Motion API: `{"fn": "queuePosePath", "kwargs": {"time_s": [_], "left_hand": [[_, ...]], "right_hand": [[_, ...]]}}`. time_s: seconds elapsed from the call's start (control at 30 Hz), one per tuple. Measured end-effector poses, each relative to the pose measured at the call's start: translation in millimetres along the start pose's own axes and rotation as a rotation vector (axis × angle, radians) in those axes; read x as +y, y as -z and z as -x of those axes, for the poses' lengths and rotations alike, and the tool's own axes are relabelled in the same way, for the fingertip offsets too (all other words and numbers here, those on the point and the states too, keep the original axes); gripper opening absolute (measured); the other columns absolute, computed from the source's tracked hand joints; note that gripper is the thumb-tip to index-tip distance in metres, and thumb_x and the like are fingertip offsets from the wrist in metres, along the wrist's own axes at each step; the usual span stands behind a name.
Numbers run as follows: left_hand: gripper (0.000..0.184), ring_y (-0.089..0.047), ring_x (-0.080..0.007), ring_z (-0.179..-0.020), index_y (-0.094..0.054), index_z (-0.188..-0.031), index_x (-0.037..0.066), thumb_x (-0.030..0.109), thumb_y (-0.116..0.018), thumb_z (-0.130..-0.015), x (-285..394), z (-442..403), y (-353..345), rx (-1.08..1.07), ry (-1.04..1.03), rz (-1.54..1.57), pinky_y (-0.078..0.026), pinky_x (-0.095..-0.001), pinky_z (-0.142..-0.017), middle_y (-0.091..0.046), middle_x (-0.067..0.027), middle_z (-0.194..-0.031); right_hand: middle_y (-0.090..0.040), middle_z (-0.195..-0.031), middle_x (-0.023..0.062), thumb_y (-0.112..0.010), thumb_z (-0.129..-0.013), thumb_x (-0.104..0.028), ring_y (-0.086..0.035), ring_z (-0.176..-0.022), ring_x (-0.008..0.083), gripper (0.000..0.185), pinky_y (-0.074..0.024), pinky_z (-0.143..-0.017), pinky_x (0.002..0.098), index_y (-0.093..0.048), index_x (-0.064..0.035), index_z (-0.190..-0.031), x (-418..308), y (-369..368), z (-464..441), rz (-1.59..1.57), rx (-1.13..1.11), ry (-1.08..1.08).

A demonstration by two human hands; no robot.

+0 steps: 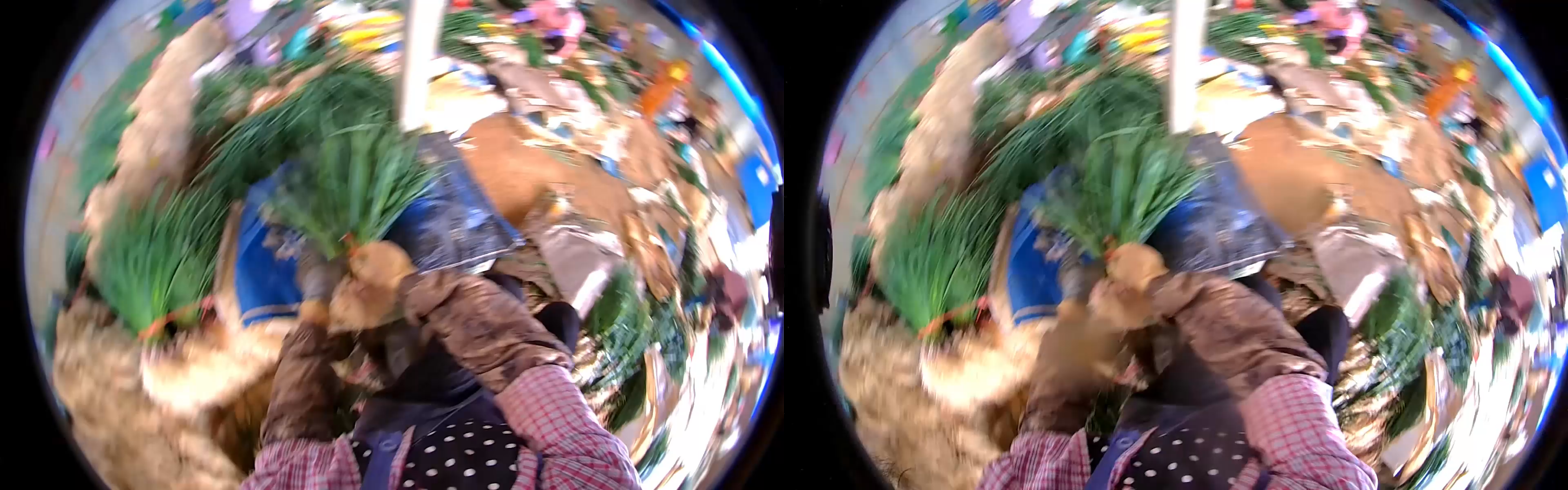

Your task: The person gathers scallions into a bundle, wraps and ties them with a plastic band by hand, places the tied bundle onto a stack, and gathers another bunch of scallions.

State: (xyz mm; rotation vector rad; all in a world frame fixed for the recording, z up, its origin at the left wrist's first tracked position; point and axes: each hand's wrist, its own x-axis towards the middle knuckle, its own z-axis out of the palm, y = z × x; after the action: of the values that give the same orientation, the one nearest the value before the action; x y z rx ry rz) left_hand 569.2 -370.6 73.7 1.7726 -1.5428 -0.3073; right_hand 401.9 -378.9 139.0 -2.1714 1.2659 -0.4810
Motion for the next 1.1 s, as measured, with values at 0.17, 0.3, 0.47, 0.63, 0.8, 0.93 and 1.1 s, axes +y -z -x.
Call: {"fn": "queuePosePath", "kwargs": {"time_s": [0.17,0.3,0.47,0.63,0.8,0.93,1.1], "left_hand": [[0.074,-0.057,-0.0343,-0.101,-0.036,-0.124,0.004,0.058,-0.055,-0.078,11.2,-10.4,-51.0,-0.424,0.521,-0.184,-0.045,-0.0434,-0.083,-0.057,-0.0208,-0.115],[0.105,-0.050,-0.0326,-0.120,-0.008,-0.146,0.001,0.067,-0.050,-0.075,-3.4,-35.6,-73.2,-0.421,1.116,0.151,-0.040,-0.0420,-0.100,-0.048,-0.0212,-0.132],[0.097,-0.045,-0.0302,-0.120,-0.019,-0.145,0.005,0.051,-0.070,-0.076,8.1,-22.5,-18.2,-0.529,0.387,0.034,-0.039,-0.0379,-0.099,-0.042,-0.0212,-0.135],[0.102,-0.049,-0.0203,-0.115,-0.021,-0.143,0.003,0.016,-0.084,-0.064,11.3,-43.0,26.4,-0.502,0.258,0.968,-0.040,-0.0312,-0.098,-0.053,-0.0132,-0.124],[0.064,-0.055,-0.0180,-0.103,-0.045,-0.127,0.004,-0.005,-0.073,-0.070,-4.2,-74.0,53.6,-0.825,0.391,1.375,-0.048,-0.0286,-0.085,-0.056,-0.0069,-0.111],[0.062,-0.055,-0.0190,-0.105,-0.048,-0.127,0.006,0.006,-0.075,-0.072,-103.6,-81.6,7.4,-0.890,0.382,1.044,-0.046,-0.0320,-0.091,-0.059,-0.0074,-0.114],[0.067,-0.058,-0.0234,-0.110,-0.050,-0.129,0.008,0.036,-0.076,-0.074,-85.7,-85.9,25.4,-0.681,0.360,0.047,-0.045,-0.0315,-0.093,-0.059,-0.0101,-0.122]], "right_hand": [[-0.065,-0.085,0.0191,-0.049,-0.084,-0.022,-0.063,-0.080,0.0324,0.028,-0.0506,-0.073,0.0400,-0.066,-0.0007,-0.086,-5.8,4.2,1.5,0.239,-0.075,0.125],[-0.064,-0.086,0.0222,-0.051,-0.085,-0.023,-0.062,-0.084,0.0361,0.030,-0.0496,-0.076,0.0389,-0.066,0.0022,-0.091,7.7,-1.7,1.4,-0.100,0.030,-0.096],[-0.061,-0.067,0.0158,-0.051,-0.086,-0.017,-0.058,-0.059,0.0265,0.024,-0.0462,-0.059,0.0347,-0.064,0.0027,-0.083,0.1,15.0,-10.6,-0.542,-0.007,-0.136],[-0.054,-0.059,0.0085,-0.051,-0.089,-0.015,-0.049,-0.050,0.0136,0.022,-0.0415,-0.050,0.0301,-0.064,0.0017,-0.081,-52.1,40.7,-39.3,-0.565,0.036,0.126],[-0.056,-0.063,0.0022,-0.052,-0.094,-0.019,-0.050,-0.054,0.0098,0.024,-0.0431,-0.051,0.0238,-0.062,0.0009,-0.084,-50.3,37.7,-107.9,-0.951,-0.223,0.068],[-0.062,-0.070,0.0063,-0.050,-0.095,-0.019,-0.055,-0.056,0.0106,0.025,-0.0467,-0.053,0.0244,-0.061,0.0026,-0.090,-9.6,-30.0,-136.0,-0.840,-0.363,-0.008],[-0.062,-0.073,0.0075,-0.051,-0.093,-0.020,-0.060,-0.058,0.0161,0.025,-0.0506,-0.052,0.0307,-0.064,0.0021,-0.093,59.9,-65.4,-142.4,-0.863,-0.229,-0.332]]}}
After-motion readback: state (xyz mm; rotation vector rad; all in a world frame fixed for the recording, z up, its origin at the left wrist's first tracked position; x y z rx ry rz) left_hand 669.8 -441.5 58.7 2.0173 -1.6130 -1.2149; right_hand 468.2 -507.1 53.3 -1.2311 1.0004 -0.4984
